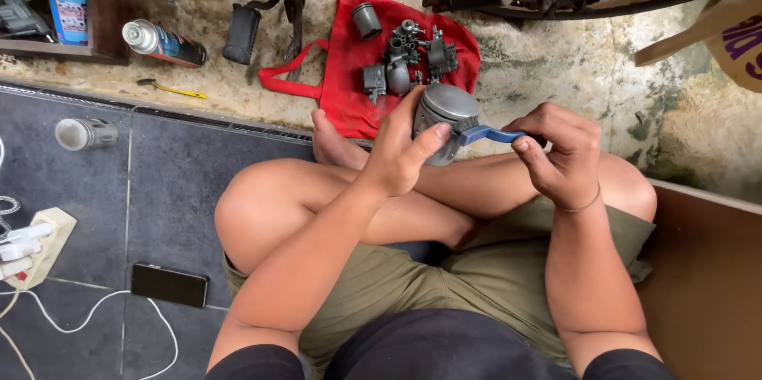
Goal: A person cleans a motorcycle piston and other engine components using a brush and a small tool while sitting on the floor.
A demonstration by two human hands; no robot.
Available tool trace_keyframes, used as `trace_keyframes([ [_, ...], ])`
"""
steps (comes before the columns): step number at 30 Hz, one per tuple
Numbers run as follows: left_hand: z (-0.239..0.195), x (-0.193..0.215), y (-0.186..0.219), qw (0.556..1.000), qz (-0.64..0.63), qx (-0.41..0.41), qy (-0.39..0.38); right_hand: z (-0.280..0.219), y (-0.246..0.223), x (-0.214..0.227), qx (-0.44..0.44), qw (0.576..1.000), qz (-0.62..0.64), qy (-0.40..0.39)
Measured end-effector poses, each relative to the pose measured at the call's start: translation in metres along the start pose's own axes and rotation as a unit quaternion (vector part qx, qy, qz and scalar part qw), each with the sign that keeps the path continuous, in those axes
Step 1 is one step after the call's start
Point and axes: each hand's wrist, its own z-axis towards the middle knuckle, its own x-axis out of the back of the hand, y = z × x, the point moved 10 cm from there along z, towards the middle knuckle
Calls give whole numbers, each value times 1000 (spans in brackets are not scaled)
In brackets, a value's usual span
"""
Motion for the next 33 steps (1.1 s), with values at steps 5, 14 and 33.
trace_keyframes([
  [5,5,-3,4,1000,-20,-21,-11,-4,17,8,-4,1000,4,2],
  [14,6,-8,0,993,-101,-49,-31,0,8,7,21,1000,-15,5],
  [33,-3,-8,13,995,-92,-6,-38,-4,6,2,-39,998,-49,-3],
])
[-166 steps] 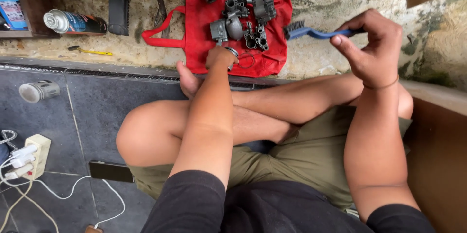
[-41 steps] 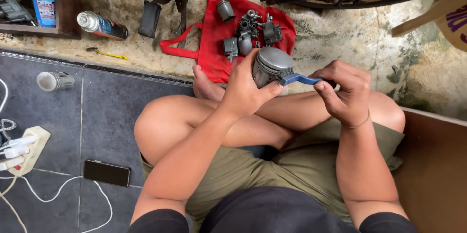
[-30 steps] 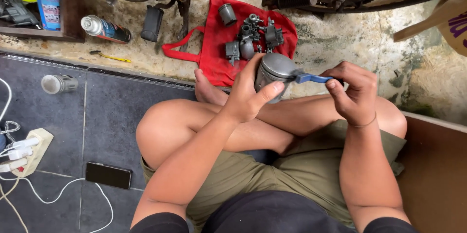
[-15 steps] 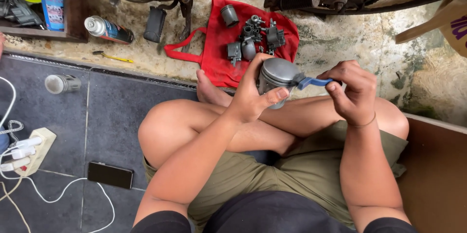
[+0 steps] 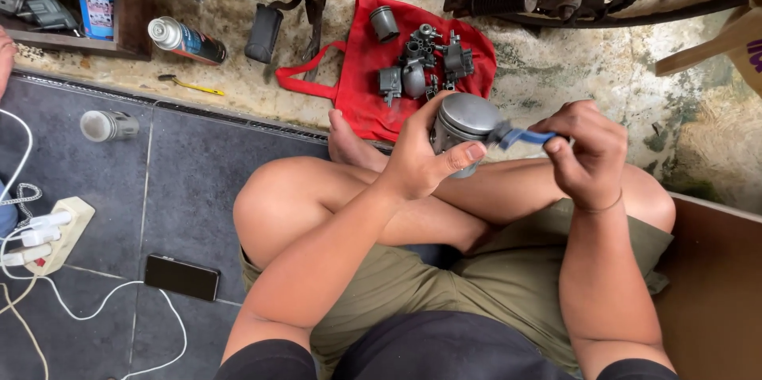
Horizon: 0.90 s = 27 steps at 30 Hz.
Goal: A person cleans a motorcycle piston and other engine components using a brush and a small tool while sitting on the floor.
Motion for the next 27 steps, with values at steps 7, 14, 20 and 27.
trace_keyframes([
  [7,2,1,6,1000,23,4,2,-2,-5,-1,12,1000,-11,-8],
  [14,4,1,7,999,39,7,7,-3,7,0,-7,1000,-10,-10],
  [20,4,2,-9,1000,-12,20,-4,4,-4,0,-2,999,-31,-6],
  [27,5,-6,-21,998,3,8,-54,-2,3,8,-10,998,-54,-6],
])
